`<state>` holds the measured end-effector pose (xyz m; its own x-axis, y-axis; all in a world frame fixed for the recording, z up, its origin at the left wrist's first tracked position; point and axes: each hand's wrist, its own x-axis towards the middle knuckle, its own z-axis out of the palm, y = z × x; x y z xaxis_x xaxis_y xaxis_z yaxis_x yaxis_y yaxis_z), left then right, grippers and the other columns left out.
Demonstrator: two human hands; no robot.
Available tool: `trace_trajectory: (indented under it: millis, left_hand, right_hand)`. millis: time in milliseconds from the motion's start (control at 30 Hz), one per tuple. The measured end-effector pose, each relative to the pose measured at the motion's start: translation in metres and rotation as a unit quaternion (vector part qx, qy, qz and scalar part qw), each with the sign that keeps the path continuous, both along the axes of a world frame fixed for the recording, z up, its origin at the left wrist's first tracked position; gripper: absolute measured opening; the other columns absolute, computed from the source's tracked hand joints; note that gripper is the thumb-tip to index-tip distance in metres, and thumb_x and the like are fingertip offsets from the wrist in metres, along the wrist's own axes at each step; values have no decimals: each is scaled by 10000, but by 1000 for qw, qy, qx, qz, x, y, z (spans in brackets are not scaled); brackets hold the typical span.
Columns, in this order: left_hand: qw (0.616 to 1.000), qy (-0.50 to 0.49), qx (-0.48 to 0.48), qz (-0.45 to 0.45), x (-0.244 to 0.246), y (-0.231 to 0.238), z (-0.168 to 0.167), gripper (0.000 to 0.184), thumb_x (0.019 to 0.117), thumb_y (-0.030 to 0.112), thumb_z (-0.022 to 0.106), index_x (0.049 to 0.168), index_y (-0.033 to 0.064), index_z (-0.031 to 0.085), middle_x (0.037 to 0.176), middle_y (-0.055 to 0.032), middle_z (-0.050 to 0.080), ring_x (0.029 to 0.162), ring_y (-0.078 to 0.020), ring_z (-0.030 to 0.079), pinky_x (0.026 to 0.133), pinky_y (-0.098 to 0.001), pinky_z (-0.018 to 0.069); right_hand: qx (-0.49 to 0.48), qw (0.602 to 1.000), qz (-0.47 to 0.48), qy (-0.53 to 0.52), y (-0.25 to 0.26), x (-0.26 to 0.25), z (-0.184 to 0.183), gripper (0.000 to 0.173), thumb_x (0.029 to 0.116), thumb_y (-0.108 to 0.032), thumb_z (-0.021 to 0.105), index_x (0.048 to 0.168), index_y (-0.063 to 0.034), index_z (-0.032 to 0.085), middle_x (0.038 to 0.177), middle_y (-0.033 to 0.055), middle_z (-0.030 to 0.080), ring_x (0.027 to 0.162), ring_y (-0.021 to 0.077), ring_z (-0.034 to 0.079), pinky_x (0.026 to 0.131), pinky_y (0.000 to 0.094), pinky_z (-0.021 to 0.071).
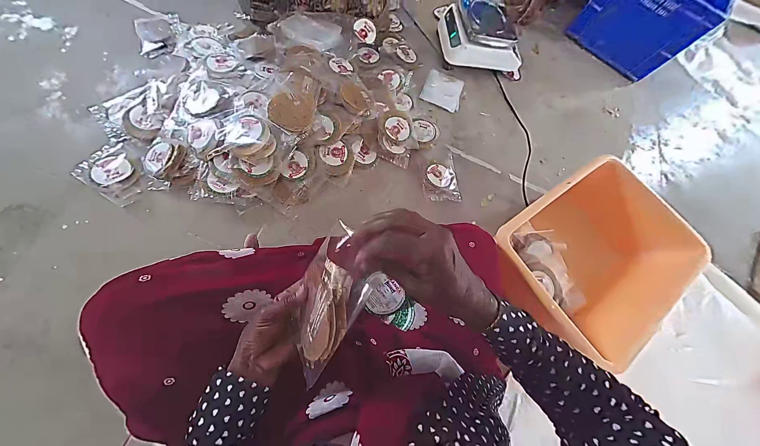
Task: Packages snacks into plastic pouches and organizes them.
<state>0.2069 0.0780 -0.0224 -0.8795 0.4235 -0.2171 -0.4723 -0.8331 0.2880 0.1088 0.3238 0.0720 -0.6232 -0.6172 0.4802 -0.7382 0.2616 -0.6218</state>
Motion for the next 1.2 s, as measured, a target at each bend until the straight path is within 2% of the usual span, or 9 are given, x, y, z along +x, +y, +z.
trace_trajectory:
  millis: [67,133,267,467,567,667,967,1100,1200]
  left_hand:
    - [996,-49,-65,38,15,8,7,270,938,137,679,1194,51,694,1108,-139,736,1013,-220,729,907,-397,609]
    - [987,-82,-116,77,22,11,12,282,953,124,636,1227,55,647,1108,-145,728,1003,-231,728,883,-412,619]
    - [976,-99,-149,120,31,8,18,258,980,64,535,1229,64,601,1087,-127,724,994,-222,725,871,-415,620]
    - [970,-67,-197,129,47,1,19,243,898,31,627,1137,36,671,1048,-123,741,952,-200,734,852,-384,626]
    - [961,-70,-223,149,53,4,19,252,923,-10,547,1162,40,611,1021,-114,736,918,-190,737,815,-376,635]
    - [964,-80,-201,158,55,8,21,250,916,0,594,1161,46,614,1018,-127,739,909,-212,743,801,-401,638]
    - [977,-26,-142,159,72,11,13,416,844,112,767,1245,86,658,1120,-122,734,1011,-220,730,879,-407,622]
    - [978,17,-172,116,73,14,12,481,844,136,790,1294,77,631,1153,-102,725,1028,-190,721,891,-366,614]
    - [972,-13,-205,117,76,20,11,348,857,61,749,1195,43,667,1066,-106,747,953,-191,737,861,-369,621]
  right_hand:
    - [44,988,-115,-89,19,12,-15,163,922,-119,746,1058,-37,712,1042,63,713,969,145,693,864,338,600]
    - [150,955,-178,-182,37,18,-36,277,905,-268,784,1052,-48,703,916,77,703,806,204,683,737,445,583]
    - [287,892,-207,-279,43,34,-70,244,883,-283,780,991,-72,724,854,95,713,830,276,688,778,542,534]
    - [140,904,-245,-322,59,49,-78,124,917,-235,762,993,-136,770,870,15,737,804,143,690,776,424,569]
    - [223,906,-229,-278,48,50,-76,276,910,-363,767,1031,-115,749,856,48,728,812,219,691,781,512,549]
    - [268,891,-224,-289,35,50,-79,228,891,-265,767,1015,-78,734,865,107,722,859,299,693,795,560,525]
    - [89,899,-245,-351,65,61,-74,127,964,-213,717,973,-106,786,823,14,730,715,96,650,712,363,535]
    - [-41,872,-281,-400,74,64,-59,86,960,-105,711,1017,-45,736,765,1,682,495,14,482,454,184,409]
    - [-146,843,-278,-436,79,66,-46,92,937,-8,697,1029,-16,696,798,19,712,551,30,595,490,182,506]
